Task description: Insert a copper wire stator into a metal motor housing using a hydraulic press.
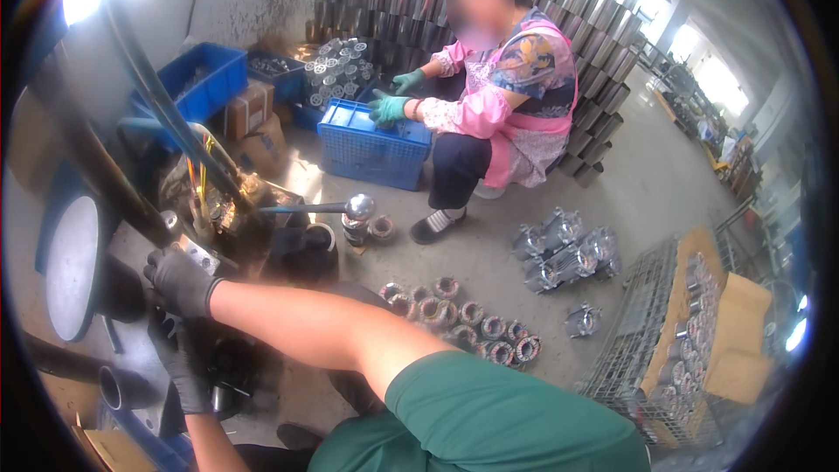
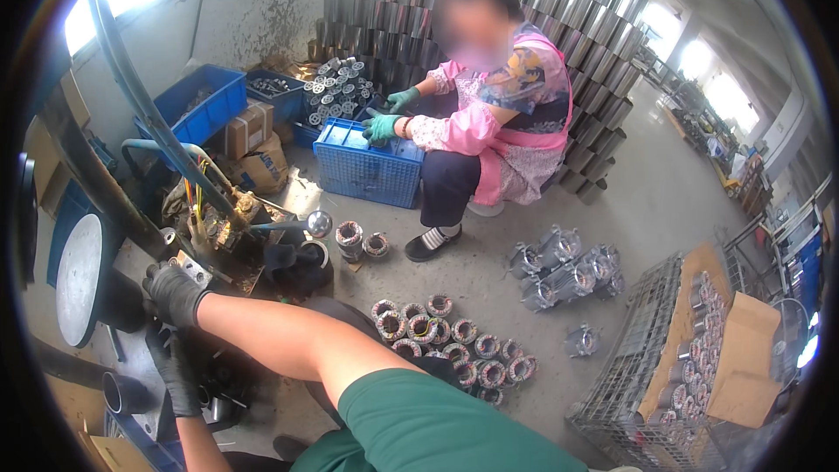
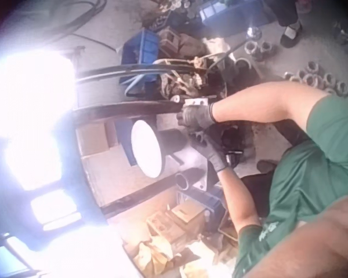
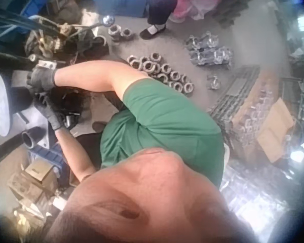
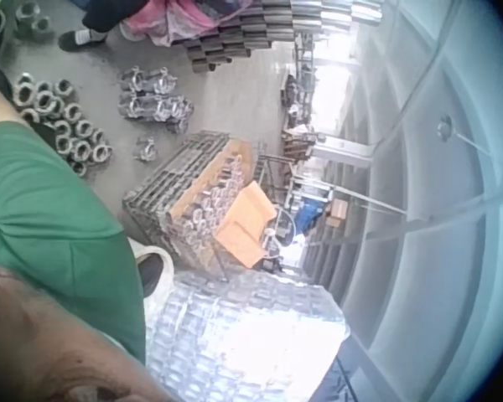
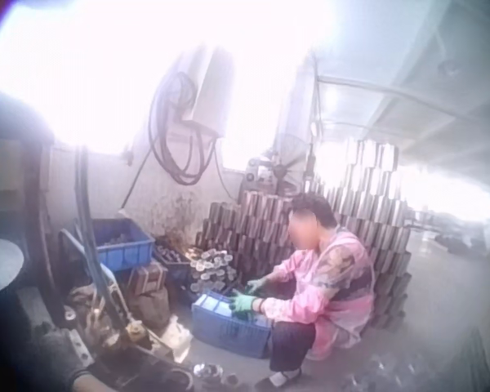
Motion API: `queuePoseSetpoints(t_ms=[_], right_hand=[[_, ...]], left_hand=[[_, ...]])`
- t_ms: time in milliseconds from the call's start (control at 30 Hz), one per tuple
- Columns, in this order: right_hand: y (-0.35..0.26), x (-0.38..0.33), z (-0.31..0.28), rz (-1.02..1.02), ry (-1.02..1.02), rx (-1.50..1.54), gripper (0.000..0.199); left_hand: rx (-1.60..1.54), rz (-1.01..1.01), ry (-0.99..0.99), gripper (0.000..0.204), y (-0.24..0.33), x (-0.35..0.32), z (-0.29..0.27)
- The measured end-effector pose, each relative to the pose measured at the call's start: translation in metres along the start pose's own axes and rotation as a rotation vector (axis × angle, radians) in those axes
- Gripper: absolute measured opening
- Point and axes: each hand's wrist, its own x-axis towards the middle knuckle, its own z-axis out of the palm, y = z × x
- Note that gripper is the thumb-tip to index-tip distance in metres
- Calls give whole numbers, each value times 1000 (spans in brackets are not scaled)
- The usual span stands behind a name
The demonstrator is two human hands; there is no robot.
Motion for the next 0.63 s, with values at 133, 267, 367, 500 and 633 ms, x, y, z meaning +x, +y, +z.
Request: queuePoseSetpoints(t_ms=[133,267,367,500,633], right_hand=[[1,0,10,-62,40,-35,28],[-2,5,9,-89,5,-62,25],[-5,8,7,29,-149,-140,34],[-8,9,7,-17,-159,-146,45],[-1,13,13,32,-156,-89,60]], left_hand=[[-362,-196,-27,65,-14,10,13],[-244,-156,-14,63,9,13,13],[-274,-154,-22,60,3,11,16],[-138,-122,-32,55,-7,7,9],[50,-62,-38,63,17,3,5]])
